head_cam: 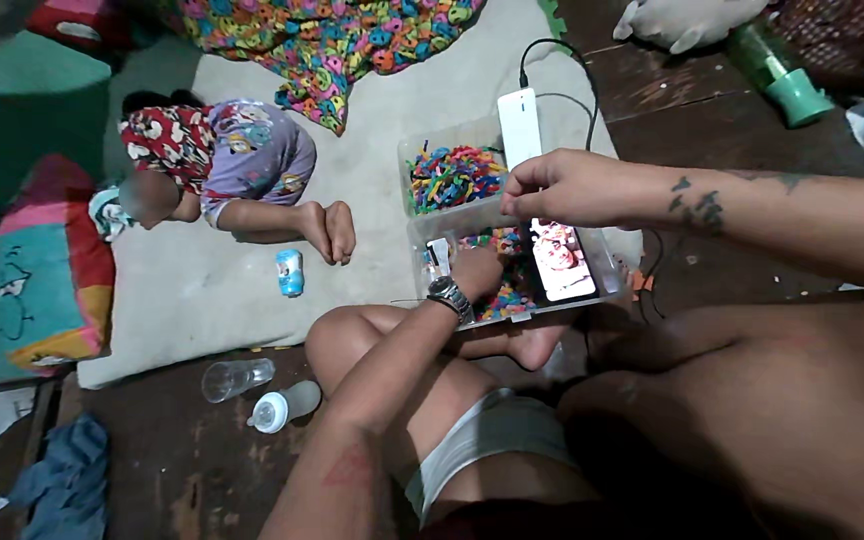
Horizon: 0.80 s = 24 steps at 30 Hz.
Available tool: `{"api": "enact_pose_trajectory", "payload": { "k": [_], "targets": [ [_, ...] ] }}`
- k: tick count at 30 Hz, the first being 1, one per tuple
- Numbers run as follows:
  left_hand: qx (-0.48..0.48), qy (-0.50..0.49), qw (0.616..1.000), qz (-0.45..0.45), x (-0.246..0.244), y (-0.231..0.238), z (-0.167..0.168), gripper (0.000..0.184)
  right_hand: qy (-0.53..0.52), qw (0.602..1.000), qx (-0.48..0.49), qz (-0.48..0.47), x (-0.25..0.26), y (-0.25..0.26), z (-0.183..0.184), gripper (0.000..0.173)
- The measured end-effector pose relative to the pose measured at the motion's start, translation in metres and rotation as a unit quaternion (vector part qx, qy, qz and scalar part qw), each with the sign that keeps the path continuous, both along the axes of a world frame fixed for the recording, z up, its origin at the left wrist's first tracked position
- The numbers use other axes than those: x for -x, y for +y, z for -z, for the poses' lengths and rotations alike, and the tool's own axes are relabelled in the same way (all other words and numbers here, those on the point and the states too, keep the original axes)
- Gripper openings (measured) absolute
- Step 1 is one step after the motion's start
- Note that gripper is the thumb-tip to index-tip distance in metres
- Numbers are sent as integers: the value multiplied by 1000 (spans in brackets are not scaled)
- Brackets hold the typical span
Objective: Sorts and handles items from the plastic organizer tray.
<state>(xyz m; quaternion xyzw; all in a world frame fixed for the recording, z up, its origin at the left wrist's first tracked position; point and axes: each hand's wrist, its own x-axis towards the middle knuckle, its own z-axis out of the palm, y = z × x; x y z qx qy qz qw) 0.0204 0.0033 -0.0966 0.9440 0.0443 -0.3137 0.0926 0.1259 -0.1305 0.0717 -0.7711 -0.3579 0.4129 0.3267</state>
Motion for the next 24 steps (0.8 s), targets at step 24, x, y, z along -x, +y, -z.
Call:
{"api": "enact_pose_trajectory", "payload": {
  "k": [24],
  "targets": [
    [375, -190, 856, -301, 59, 27, -64, 12, 22, 994, 96, -50, -1, -2, 41, 19]
  ]
}}
